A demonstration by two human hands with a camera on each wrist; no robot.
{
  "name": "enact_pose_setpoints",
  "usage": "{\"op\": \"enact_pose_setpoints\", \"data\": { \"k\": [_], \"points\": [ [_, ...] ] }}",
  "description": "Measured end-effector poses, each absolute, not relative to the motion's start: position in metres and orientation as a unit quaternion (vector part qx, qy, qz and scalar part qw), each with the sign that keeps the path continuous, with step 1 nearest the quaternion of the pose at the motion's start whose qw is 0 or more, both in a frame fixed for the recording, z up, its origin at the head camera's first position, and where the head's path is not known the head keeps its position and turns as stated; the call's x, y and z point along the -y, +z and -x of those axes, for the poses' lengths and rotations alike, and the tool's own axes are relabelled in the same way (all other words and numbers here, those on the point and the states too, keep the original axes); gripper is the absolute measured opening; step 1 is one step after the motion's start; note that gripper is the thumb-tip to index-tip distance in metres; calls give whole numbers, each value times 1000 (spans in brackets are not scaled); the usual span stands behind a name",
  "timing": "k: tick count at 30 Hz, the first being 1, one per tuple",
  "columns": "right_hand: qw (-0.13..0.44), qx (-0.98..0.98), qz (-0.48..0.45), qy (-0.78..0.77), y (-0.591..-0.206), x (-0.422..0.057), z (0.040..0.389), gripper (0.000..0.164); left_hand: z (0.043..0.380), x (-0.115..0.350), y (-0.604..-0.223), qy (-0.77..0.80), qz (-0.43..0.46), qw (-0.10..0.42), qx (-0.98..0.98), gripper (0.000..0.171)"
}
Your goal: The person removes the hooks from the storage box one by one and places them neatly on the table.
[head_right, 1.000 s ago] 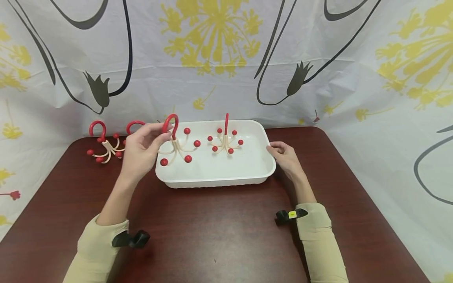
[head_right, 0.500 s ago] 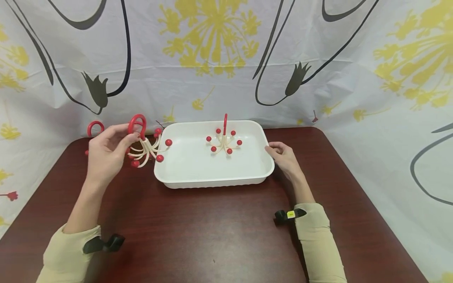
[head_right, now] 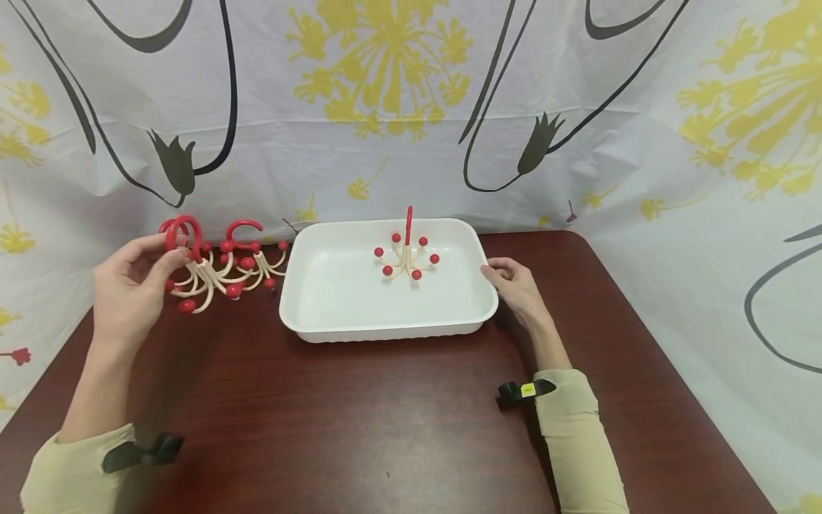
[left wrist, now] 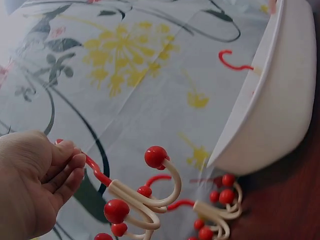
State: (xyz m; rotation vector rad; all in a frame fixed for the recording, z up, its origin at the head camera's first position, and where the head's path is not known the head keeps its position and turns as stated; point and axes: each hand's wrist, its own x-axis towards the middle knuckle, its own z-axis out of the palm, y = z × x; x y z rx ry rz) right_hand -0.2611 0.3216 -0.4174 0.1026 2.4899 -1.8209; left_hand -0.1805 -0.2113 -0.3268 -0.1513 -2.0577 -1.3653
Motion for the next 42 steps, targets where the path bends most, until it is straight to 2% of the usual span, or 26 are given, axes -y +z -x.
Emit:
{"op": "enact_pose_setpoints", "data": {
  "k": [10,34,42],
  "points": [
    [27,-806,-39,-590,-418,-321,260,54,177,251,-340,-508,-32,319,799,27],
    [32,-808,-32,-588,-419,-322,262,54,175,297,-371,-537,-101,315,776,16],
    [23,-811,-38,-583,-418,-319,261,53,174,304,-380,-543,-137,282,779,15]
  ]
}}
